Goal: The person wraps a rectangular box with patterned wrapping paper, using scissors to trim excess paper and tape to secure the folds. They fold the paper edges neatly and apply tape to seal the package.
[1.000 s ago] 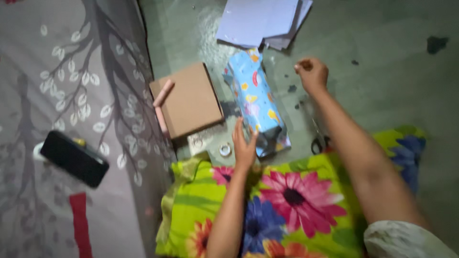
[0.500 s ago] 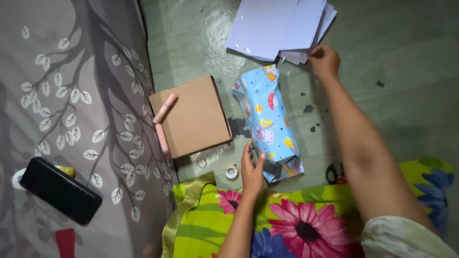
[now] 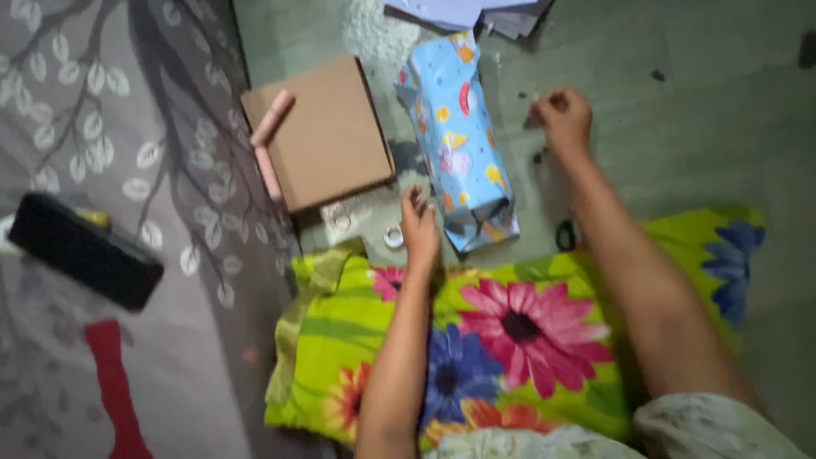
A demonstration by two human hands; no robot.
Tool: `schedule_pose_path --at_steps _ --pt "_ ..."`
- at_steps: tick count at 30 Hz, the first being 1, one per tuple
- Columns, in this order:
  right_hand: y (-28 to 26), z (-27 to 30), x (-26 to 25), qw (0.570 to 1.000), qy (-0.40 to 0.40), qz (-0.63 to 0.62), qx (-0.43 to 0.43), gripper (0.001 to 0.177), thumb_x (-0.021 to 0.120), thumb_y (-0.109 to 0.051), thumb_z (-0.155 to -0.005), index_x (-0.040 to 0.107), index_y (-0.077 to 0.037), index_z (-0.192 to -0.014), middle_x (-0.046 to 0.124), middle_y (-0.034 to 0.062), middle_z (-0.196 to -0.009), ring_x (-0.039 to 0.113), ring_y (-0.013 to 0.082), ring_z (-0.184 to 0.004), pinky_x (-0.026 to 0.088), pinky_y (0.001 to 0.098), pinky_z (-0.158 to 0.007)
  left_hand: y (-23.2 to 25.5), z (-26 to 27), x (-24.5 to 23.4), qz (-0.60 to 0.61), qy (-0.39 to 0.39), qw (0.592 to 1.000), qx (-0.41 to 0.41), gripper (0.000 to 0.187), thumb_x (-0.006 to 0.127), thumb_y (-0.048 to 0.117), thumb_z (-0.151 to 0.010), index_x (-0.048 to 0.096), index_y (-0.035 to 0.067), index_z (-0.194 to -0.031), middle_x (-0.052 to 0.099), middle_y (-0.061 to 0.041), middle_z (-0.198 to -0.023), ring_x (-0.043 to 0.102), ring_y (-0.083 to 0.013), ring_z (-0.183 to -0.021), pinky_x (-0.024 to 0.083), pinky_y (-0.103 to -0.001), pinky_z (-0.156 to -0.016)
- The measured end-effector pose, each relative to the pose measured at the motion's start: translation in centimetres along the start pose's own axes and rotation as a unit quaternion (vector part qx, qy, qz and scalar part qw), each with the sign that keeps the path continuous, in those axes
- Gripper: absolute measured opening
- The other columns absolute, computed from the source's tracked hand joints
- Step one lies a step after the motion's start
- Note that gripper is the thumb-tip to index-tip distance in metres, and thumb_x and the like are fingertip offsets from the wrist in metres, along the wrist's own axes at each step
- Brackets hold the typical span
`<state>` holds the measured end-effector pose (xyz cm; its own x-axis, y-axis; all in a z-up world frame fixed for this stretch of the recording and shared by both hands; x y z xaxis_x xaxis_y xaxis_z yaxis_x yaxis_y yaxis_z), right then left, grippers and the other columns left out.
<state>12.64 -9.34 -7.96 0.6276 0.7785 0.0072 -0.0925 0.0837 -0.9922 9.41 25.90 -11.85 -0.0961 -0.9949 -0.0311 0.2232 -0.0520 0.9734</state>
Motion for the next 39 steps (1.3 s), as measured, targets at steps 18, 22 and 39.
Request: schedule_pose_path --at_steps 18,22,39 --pt "10.5 25.0 4.6 0.987 -0.13 -0.018 0.097 0.047 0.068 0.003 -0.086 0.043 -0.005 -0.125 0.064 0.0115 -0.123 0.066 0.0203 -0.108 0.059 0.0308 -0.076 1.8 7.3 0.1 -0.283 -0.154 0.939 0.123 0.091 0.069 0.012 -0.076 0.03 0.004 -0.158 0.047 -0.026 -0.154 0.049 -0.0403 -0.14 0.042 -0.04 -0.114" --pt "9.6 26.0 5.5 0.99 -0.14 -0.006 0.014 0.054 0.069 0.004 -0.087 0.041 -0.006 -0.132 0.065 0.013 -0.126 0.065 0.0227 -0.115 0.056 0.0322 -0.092 1.6 8.3 0.0 -0.329 -0.191 0.912 0.151 0.104 0.077 0.02 -0.076 0.017 -0.003 -0.158 0.035 -0.031 -0.158 0.042 -0.0427 -0.143 0.039 -0.041 -0.115" --pt "-1.2 26.8 1.2 0.929 -0.07 0.362 -0.033 0.019 0.069 -0.021 -0.103 0.066 -0.007 -0.116 0.074 0.0145 -0.113 0.073 0.0315 -0.106 0.057 0.0389 -0.094 5.9 10.2 0.7 -0.335 -0.092 0.915 0.203 0.094 0.065 -0.001 -0.083 0.015 0.004 -0.162 0.052 -0.025 -0.14 0.063 -0.044 -0.109 0.054 -0.048 -0.088"
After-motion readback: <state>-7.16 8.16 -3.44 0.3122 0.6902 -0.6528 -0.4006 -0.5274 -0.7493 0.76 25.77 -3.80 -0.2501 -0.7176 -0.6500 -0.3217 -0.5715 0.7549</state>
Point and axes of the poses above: each hand's wrist, its own z-axis away from the middle knuckle, its own x-axis out of the palm, y = z × x, the point moved 4 cm from there along -z, towards the middle knuckle
